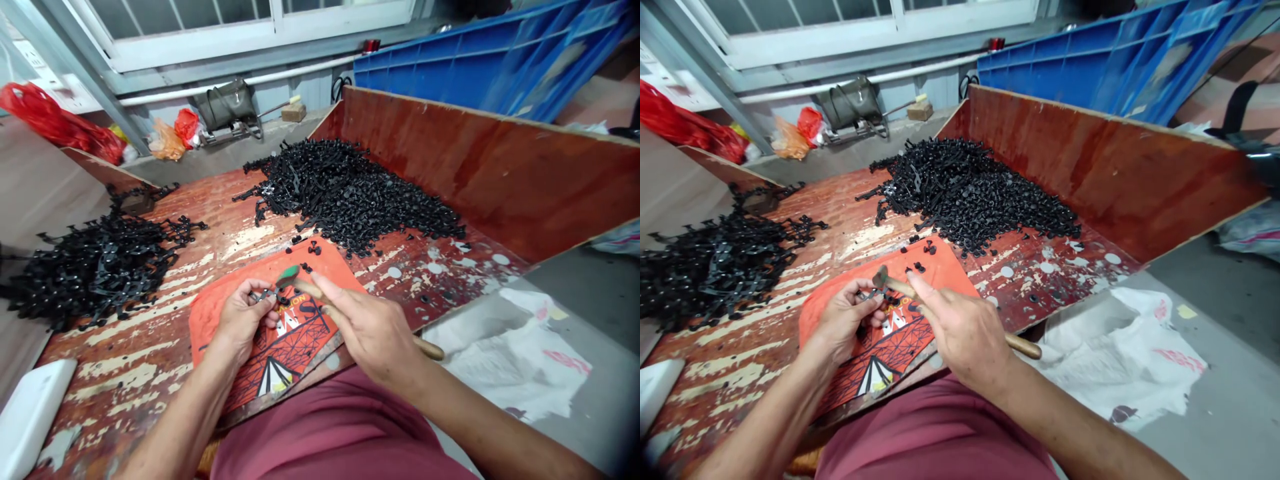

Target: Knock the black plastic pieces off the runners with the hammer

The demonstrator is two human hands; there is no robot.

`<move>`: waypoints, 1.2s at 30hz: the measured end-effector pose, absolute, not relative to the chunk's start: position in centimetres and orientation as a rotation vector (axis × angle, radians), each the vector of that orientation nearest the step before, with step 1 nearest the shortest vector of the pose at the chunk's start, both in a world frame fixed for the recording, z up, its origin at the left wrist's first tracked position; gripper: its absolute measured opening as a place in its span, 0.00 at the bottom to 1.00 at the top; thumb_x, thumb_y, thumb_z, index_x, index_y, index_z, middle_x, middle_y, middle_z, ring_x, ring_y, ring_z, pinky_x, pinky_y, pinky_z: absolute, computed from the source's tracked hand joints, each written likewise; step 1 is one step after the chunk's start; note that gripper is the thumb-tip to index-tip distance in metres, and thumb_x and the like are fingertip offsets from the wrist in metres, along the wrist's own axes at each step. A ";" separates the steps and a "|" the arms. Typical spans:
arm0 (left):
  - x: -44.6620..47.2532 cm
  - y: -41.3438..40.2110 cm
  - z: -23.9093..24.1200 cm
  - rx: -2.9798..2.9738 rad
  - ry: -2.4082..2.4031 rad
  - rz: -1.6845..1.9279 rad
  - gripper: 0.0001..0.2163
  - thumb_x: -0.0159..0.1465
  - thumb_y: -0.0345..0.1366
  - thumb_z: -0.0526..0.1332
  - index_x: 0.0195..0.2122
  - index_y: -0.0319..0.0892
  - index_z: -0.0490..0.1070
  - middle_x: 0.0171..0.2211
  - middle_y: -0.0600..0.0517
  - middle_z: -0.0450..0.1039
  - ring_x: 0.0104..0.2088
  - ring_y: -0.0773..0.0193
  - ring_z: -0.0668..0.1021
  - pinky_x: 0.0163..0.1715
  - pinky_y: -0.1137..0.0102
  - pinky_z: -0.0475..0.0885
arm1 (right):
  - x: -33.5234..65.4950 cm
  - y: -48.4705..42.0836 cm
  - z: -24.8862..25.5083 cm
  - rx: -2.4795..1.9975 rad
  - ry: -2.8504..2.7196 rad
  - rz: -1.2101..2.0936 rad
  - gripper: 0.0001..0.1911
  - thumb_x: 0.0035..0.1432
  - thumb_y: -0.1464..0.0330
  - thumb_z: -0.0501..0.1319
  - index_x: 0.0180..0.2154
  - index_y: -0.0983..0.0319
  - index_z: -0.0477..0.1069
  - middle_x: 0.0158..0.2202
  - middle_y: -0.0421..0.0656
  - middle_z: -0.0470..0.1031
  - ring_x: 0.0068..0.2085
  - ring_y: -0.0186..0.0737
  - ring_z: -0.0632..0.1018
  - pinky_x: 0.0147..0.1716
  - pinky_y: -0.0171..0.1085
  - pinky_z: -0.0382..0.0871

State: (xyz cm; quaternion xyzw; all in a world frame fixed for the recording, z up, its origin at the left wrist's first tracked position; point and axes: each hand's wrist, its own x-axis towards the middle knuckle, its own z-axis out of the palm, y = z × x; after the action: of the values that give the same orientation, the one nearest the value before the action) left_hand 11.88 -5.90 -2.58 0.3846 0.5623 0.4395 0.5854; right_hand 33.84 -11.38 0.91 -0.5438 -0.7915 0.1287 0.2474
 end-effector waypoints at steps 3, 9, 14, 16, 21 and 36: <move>11.8 -5.9 -2.7 0.883 1.308 1.010 0.21 0.47 0.36 0.72 0.39 0.41 0.65 0.17 0.55 0.76 0.14 0.69 0.74 0.16 0.78 0.71 | 33.5 -11.2 0.6 -1.533 -2.299 0.347 0.24 0.69 0.68 0.53 0.65 0.54 0.62 0.38 0.42 0.81 0.36 0.43 0.81 0.35 0.38 0.73; 11.7 -5.8 -2.6 0.887 1.289 1.008 0.20 0.47 0.36 0.72 0.38 0.41 0.66 0.17 0.55 0.75 0.14 0.68 0.74 0.16 0.78 0.70 | 33.2 -11.6 0.3 -1.555 -2.284 0.249 0.25 0.71 0.66 0.50 0.67 0.54 0.58 0.38 0.44 0.81 0.36 0.42 0.81 0.36 0.37 0.71; 11.8 -5.8 -2.7 0.888 1.307 1.012 0.20 0.48 0.35 0.71 0.39 0.40 0.66 0.16 0.55 0.75 0.14 0.68 0.74 0.15 0.78 0.71 | 33.3 -11.5 0.1 -1.522 -2.306 0.250 0.25 0.70 0.66 0.52 0.66 0.54 0.58 0.36 0.42 0.81 0.34 0.42 0.81 0.34 0.37 0.71; 11.8 -5.7 -2.6 0.884 1.306 1.012 0.19 0.48 0.34 0.71 0.39 0.40 0.66 0.16 0.55 0.75 0.14 0.69 0.74 0.15 0.78 0.70 | 33.9 -11.3 0.8 -1.484 -2.123 0.224 0.25 0.71 0.66 0.50 0.67 0.56 0.58 0.41 0.44 0.81 0.37 0.42 0.81 0.38 0.37 0.71; 11.3 -5.8 -1.5 0.788 1.278 1.046 0.21 0.46 0.31 0.72 0.39 0.39 0.67 0.21 0.52 0.77 0.16 0.70 0.75 0.15 0.80 0.69 | 35.4 -10.6 1.9 -1.541 -1.936 0.498 0.21 0.67 0.66 0.54 0.60 0.54 0.67 0.41 0.43 0.81 0.35 0.41 0.79 0.36 0.37 0.71; 11.3 -9.8 1.9 1.126 1.314 0.879 0.21 0.59 0.46 0.66 0.50 0.43 0.68 0.28 0.52 0.78 0.29 0.60 0.81 0.29 0.70 0.75 | 30.7 -8.3 1.7 -1.421 -1.943 0.706 0.06 0.54 0.72 0.61 0.26 0.60 0.68 0.22 0.34 0.67 0.25 0.31 0.67 0.25 0.32 0.52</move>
State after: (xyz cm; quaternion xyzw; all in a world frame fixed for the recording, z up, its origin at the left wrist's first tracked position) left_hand 11.28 -9.82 1.88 0.4785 0.5588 0.3737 0.5649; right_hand 30.71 -8.30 1.72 -0.5382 -0.7361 0.2674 0.3115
